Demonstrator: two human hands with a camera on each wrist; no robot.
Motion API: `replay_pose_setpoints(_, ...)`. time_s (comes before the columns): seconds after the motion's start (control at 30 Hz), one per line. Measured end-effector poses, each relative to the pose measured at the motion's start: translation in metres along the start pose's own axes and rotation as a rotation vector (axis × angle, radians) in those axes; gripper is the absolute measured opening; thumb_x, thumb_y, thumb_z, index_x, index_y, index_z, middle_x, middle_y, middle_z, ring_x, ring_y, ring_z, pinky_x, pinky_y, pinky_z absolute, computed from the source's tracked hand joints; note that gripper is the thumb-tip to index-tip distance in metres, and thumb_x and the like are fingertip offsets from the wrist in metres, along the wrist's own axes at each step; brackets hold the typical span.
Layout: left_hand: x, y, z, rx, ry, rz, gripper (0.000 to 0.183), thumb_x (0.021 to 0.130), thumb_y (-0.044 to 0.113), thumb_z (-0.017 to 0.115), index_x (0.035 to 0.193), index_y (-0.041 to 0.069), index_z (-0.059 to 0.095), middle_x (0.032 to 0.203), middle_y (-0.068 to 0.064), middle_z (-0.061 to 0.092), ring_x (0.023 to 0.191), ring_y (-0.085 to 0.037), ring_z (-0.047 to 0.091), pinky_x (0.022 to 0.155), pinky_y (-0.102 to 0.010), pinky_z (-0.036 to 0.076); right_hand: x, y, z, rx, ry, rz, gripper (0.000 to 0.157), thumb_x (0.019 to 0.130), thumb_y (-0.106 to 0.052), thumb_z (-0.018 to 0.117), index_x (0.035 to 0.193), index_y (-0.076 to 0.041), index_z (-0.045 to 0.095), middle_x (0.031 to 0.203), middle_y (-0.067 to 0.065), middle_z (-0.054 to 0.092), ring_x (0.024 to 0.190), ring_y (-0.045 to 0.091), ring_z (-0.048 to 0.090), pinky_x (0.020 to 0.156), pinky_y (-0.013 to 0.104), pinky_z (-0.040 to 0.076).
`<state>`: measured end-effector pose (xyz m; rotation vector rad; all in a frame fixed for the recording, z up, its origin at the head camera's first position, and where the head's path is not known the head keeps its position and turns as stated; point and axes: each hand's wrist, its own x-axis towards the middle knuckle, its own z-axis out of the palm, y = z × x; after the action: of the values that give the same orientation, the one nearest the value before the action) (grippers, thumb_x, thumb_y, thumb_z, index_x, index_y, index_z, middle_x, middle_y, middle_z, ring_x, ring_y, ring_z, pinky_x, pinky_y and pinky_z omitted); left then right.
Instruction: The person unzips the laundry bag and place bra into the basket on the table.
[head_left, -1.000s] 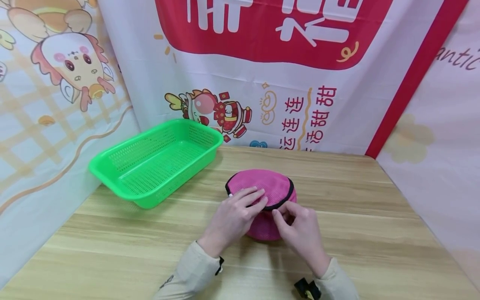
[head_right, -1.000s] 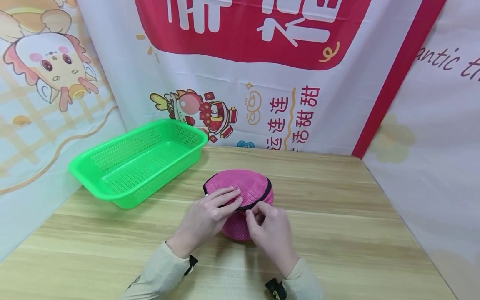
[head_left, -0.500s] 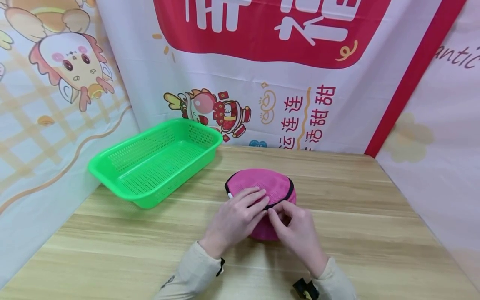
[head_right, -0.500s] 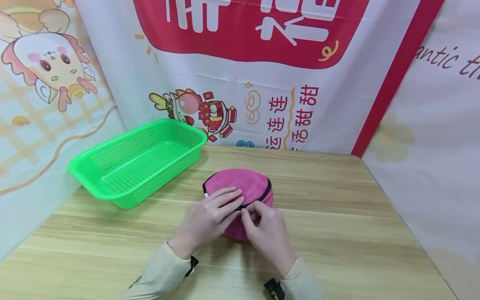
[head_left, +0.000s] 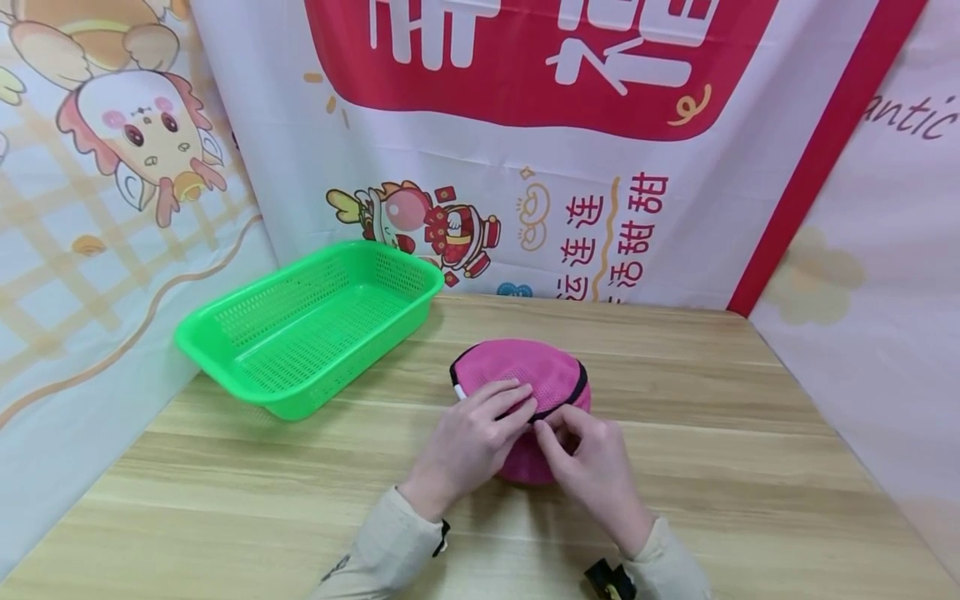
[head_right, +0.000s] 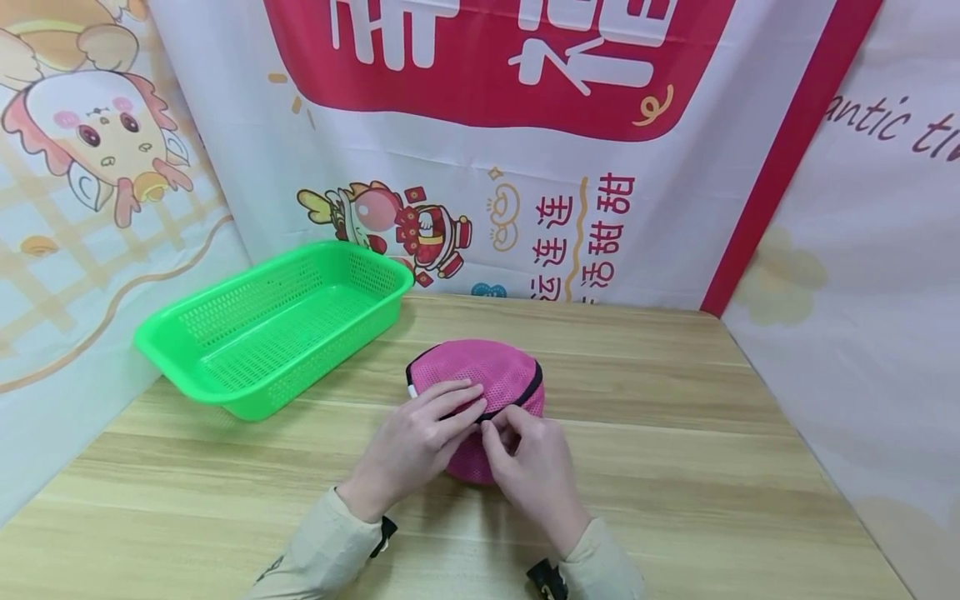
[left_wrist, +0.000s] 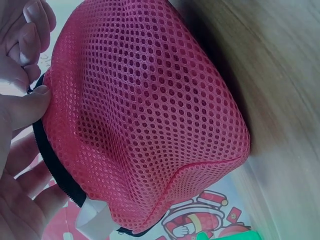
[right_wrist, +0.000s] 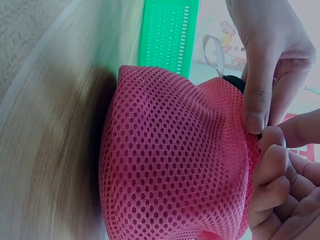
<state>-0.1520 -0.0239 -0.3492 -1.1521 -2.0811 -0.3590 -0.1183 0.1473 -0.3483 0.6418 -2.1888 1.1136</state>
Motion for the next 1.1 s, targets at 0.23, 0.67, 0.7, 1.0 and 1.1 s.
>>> replay_pose_setpoints(0.23,-0.0003,-0.0004,0.0002,-0.018,-0.012,-0.014,0.033,0.079,0.012,0.068,0.111,0.008,0.064,0.114,-0.009,0.058,0.109,-0.022,0.050,0.093,-0.029,0.037,-0.0013,0.0030,-0.0009,-0.026,0.009,-0.002,0.013,0.079,-0.007,0.066,0.069,-0.015,0.061,0.053,-0.012,0.047,0.044,0.002,0.041,0.039,0.013,0.033)
replay_pose_setpoints(0.67,0.0001,0.0008,0.0005,0.003,-0.020,-0.007,0.032,0.080,0.011,0.067,0.112,0.007,0.063,0.115,-0.009,0.058,0.109,-0.022,0.050,0.093,-0.029,0.038,0.0005,0.0002,-0.0044,-0.033,0.023,-0.023,0.015,0.078,-0.007,0.066,0.068,-0.016,0.060,0.052,-0.013,0.046,0.043,0.001,0.040,0.038,0.013,0.032)
replay_pose_setpoints(0.7,0.0001,0.0009,0.0006,0.002,-0.018,-0.009,0.032,0.080,0.011,0.067,0.112,0.007,0.064,0.115,-0.009,0.058,0.109,-0.022,0.050,0.093,-0.029,0.038,0.0005,0.0002,-0.0044,-0.034,0.020,-0.021,0.015,0.078,-0.007,0.066,0.068,-0.016,0.060,0.052,-0.014,0.046,0.043,0.001,0.040,0.038,0.013,0.032)
replay_pose_setpoints(1.0,-0.0001,0.0029,0.0006,0.007,-0.027,-0.030,0.029,0.081,0.013,0.066,0.109,0.008,0.065,0.115,-0.007,0.058,0.110,-0.022,0.049,0.091,-0.029,0.039,-0.0001,0.0033,-0.0053,-0.048,0.027,-0.004,0.016,0.077,-0.007,0.066,0.066,-0.016,0.058,0.051,-0.013,0.047,0.041,0.003,0.040,0.036,0.013,0.031)
replay_pose_setpoints(1.1,0.0001,0.0032,0.0009,0.010,-0.023,-0.034,0.028,0.081,0.013,0.066,0.108,0.008,0.066,0.115,-0.007,0.058,0.109,-0.021,0.049,0.091,-0.028,0.040,0.0000,0.0035,-0.0055,-0.047,0.025,-0.007,0.016,0.076,-0.006,0.066,0.065,-0.015,0.058,0.051,-0.012,0.047,0.041,0.003,0.040,0.036,0.013,0.031)
